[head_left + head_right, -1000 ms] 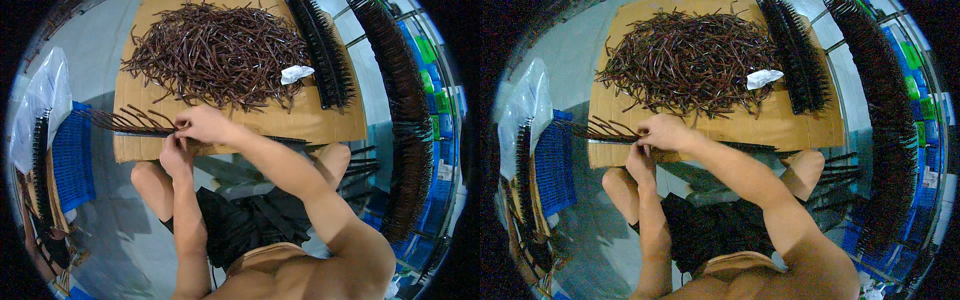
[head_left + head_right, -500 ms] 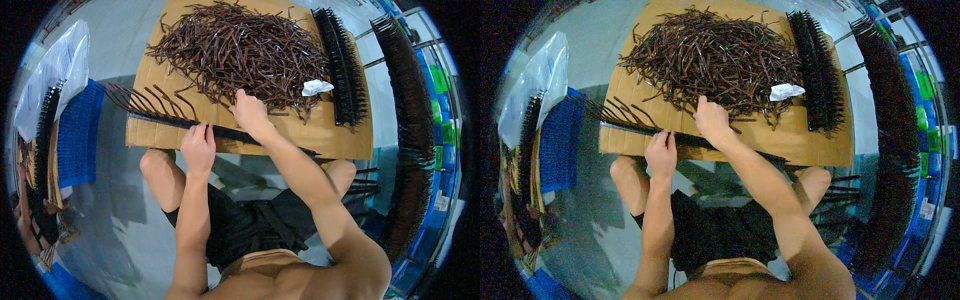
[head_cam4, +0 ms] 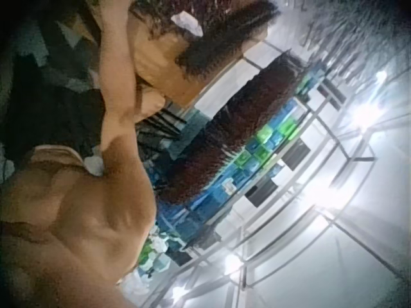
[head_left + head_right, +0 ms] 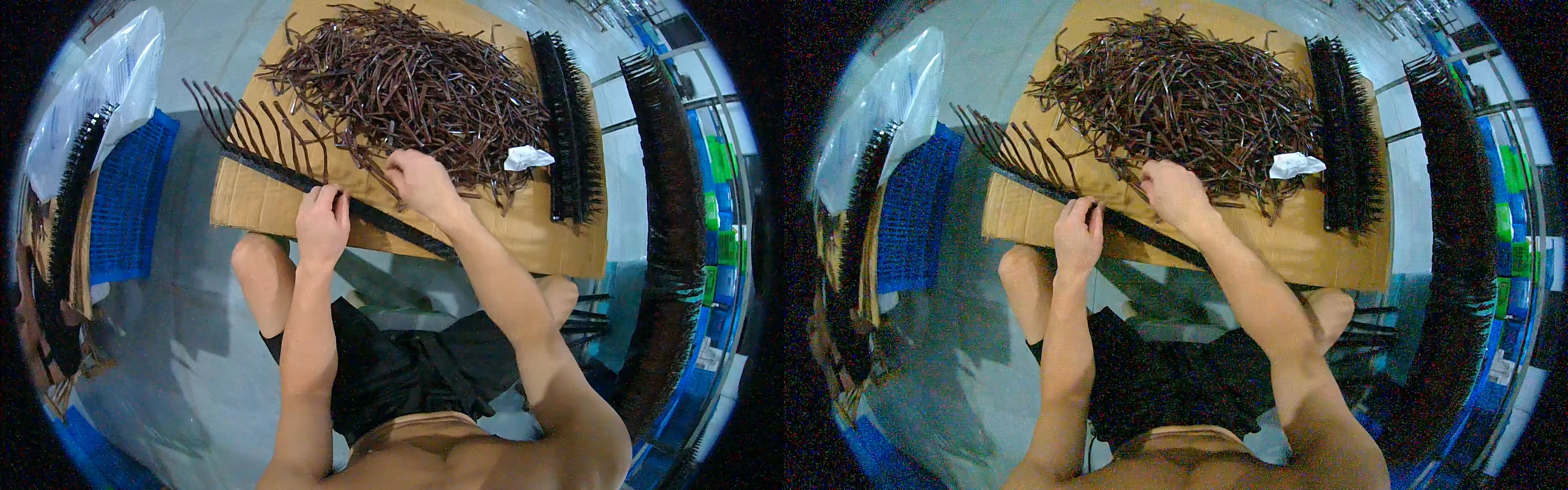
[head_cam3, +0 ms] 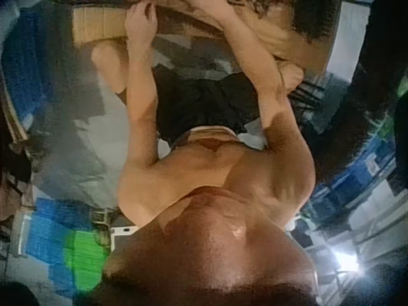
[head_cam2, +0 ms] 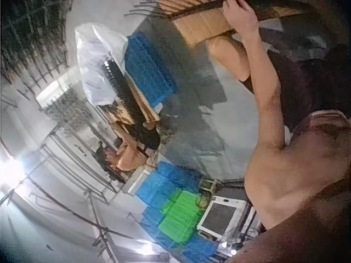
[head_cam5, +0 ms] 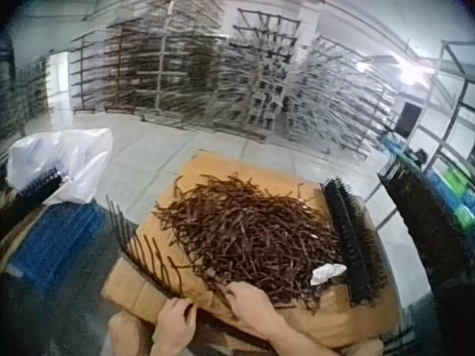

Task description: The person sits on the floor and inserts individual dark bristles into a black plastic band, working one at a time. They pick up bristles from a pile on a cardboard sheet, insert them into the band, and then place the completed band onto a nearby rack.

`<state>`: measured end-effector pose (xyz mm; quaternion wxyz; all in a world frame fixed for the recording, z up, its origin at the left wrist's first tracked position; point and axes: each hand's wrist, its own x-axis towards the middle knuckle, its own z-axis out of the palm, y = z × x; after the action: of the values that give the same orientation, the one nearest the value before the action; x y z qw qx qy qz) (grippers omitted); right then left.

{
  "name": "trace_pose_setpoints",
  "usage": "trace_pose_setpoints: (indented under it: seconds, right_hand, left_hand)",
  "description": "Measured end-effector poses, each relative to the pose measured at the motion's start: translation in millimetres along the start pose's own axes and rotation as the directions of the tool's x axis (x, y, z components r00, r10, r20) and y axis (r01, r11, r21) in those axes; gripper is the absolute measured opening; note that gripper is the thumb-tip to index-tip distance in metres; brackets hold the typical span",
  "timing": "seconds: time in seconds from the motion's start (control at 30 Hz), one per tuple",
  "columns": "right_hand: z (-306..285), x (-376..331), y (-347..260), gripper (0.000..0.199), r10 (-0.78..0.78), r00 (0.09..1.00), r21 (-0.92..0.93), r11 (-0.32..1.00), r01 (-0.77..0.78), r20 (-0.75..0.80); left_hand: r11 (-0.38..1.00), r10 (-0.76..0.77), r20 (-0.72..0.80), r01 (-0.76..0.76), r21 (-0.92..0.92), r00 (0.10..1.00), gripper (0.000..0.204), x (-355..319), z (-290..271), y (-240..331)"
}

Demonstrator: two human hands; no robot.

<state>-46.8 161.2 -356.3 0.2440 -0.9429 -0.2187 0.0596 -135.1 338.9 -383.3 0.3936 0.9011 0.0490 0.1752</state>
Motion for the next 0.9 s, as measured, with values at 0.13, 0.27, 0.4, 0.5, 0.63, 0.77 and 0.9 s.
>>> trace_pose_setpoints:
  seconds: [0.13, 0.27, 0.4, 0.5, 0.63, 0.77, 0.9]
  right_hand:
    - [-4.1, 9.4, -20.3, 0.016, 0.057, 0.942, -0.312, 0.949, 0.052, 0.332]
    - [-12.4, 24.9, -28.1, 0.018, 0.168, 0.854, -0.357, 0.934, 0.022, 0.493]
    - [-18.5, 18.2, -32.7, 0.020, 0.154, 0.859, 0.193, 0.941, -0.278, 0.488]
    - [-1.7, 7.1, -42.3, 0.017, 0.235, 0.911, 0.706, 0.577, -0.411, 0.339]
    - [26.8, -8.2, -60.3, 0.016, 0.213, 0.977, 0.774, 0.619, -0.132, -0.004]
    - [27.1, -14.1, -72.8, 0.017, 0.222, 0.975, 0.683, 0.711, -0.166, 0.006]
    - [38.8, -15.2, -59.0, 0.019, 0.184, 0.974, 0.705, 0.708, -0.041, -0.129]
  left_hand:
    - [0.997, -0.074, -0.006, 0.074, -0.006, 0.997, 0.014, -1.9, -5.2, -1.6]
    - [0.985, -0.169, -0.023, 0.168, -0.030, 0.985, 0.015, -8.8, -3.7, 4.7]
    - [0.981, -0.176, -0.084, 0.181, 0.062, 0.981, 0.017, -13.5, -0.7, 4.0]
    - [0.993, -0.083, -0.125, 0.093, 0.076, 0.989, 0.017, -14.0, 2.9, -1.0]
    - [0.997, -0.065, -0.173, 0.071, 0.030, 0.983, 0.012, -15.5, 7.7, -3.3]
    - [0.995, -0.095, -0.163, 0.101, 0.025, 0.982, 0.010, -16.8, 7.7, -6.2]
    - [0.994, -0.097, -0.129, 0.103, 0.042, 0.987, 0.010, -14.6, 7.5, -2.4]
